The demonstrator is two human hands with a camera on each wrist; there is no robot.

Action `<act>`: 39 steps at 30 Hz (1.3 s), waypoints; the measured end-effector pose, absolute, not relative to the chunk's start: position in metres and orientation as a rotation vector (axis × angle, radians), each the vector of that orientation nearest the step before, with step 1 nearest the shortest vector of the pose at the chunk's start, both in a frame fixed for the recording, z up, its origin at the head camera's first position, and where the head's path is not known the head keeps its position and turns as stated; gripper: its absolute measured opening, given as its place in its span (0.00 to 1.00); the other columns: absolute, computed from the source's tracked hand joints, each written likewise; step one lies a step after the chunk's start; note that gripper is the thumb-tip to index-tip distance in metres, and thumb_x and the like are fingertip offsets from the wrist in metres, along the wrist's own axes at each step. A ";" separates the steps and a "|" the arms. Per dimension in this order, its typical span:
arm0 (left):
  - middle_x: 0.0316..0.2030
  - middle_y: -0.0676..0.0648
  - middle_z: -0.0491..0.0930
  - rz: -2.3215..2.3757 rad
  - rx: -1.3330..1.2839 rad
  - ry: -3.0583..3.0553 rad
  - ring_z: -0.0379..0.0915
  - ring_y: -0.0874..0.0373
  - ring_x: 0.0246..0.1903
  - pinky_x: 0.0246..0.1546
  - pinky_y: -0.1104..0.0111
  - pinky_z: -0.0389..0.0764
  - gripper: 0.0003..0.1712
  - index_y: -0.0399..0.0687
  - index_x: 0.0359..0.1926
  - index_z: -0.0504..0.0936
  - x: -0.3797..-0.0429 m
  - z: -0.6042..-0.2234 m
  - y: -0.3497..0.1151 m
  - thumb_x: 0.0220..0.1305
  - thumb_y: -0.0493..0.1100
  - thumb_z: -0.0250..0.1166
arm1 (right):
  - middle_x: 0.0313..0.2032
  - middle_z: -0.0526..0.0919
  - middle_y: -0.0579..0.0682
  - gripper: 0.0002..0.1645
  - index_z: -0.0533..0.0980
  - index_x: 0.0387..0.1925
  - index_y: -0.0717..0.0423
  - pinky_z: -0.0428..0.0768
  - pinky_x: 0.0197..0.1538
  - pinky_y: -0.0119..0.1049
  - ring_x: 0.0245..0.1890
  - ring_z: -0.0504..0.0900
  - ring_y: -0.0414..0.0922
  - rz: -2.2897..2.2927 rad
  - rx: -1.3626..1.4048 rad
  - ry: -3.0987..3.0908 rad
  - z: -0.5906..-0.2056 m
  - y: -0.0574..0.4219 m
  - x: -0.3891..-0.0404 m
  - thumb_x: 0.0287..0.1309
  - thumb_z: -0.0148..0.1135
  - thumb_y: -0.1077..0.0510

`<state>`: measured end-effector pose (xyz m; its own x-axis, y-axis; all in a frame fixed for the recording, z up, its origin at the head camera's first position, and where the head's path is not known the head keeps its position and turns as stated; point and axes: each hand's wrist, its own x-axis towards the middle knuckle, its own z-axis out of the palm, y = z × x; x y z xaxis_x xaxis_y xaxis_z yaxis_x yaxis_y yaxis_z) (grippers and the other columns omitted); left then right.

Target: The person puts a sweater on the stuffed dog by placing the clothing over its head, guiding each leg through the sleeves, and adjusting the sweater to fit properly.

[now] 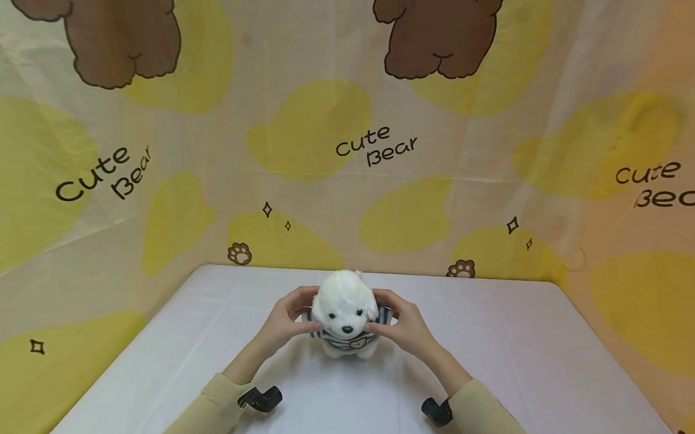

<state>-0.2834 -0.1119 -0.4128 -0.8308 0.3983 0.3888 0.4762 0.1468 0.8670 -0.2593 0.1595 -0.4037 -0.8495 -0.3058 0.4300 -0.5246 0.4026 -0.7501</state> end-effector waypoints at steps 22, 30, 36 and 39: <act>0.51 0.44 0.79 -2.049 -0.642 -2.391 0.79 0.52 0.44 0.50 0.59 0.77 0.28 0.55 0.56 0.75 -0.289 -0.403 -0.086 0.52 0.45 0.72 | 0.50 0.82 0.53 0.29 0.74 0.57 0.52 0.73 0.54 0.42 0.48 0.77 0.40 1.675 0.497 -2.443 -0.402 0.176 -0.263 0.53 0.68 0.53; 0.47 0.42 0.82 -2.130 -0.622 -2.420 0.79 0.56 0.44 0.46 0.63 0.79 0.25 0.48 0.52 0.76 -0.294 -0.394 -0.076 0.55 0.51 0.69 | 0.47 0.83 0.53 0.27 0.76 0.53 0.55 0.72 0.57 0.48 0.50 0.79 0.46 1.749 0.214 -2.537 -0.385 0.178 -0.261 0.54 0.66 0.47; 0.45 0.41 0.83 -2.229 -0.541 -2.430 0.81 0.56 0.41 0.44 0.64 0.79 0.25 0.42 0.50 0.76 -0.296 -0.390 -0.068 0.56 0.51 0.68 | 0.48 0.82 0.53 0.29 0.77 0.51 0.56 0.69 0.59 0.50 0.55 0.74 0.49 1.747 0.066 -2.575 -0.380 0.180 -0.262 0.54 0.65 0.42; 0.44 0.42 0.83 -2.242 -0.482 -2.440 0.81 0.56 0.40 0.43 0.65 0.79 0.25 0.41 0.48 0.76 -0.298 -0.390 -0.063 0.57 0.53 0.67 | 0.50 0.81 0.54 0.31 0.77 0.51 0.57 0.68 0.59 0.52 0.55 0.73 0.50 1.727 0.007 -2.612 -0.378 0.182 -0.263 0.54 0.63 0.39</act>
<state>-0.2977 -0.0630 -0.3900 -0.9376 0.3452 0.0410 0.0701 0.0722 0.9949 -0.2627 0.1815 -0.3779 -0.9999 0.0017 0.0112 -0.0096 0.3919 -0.9200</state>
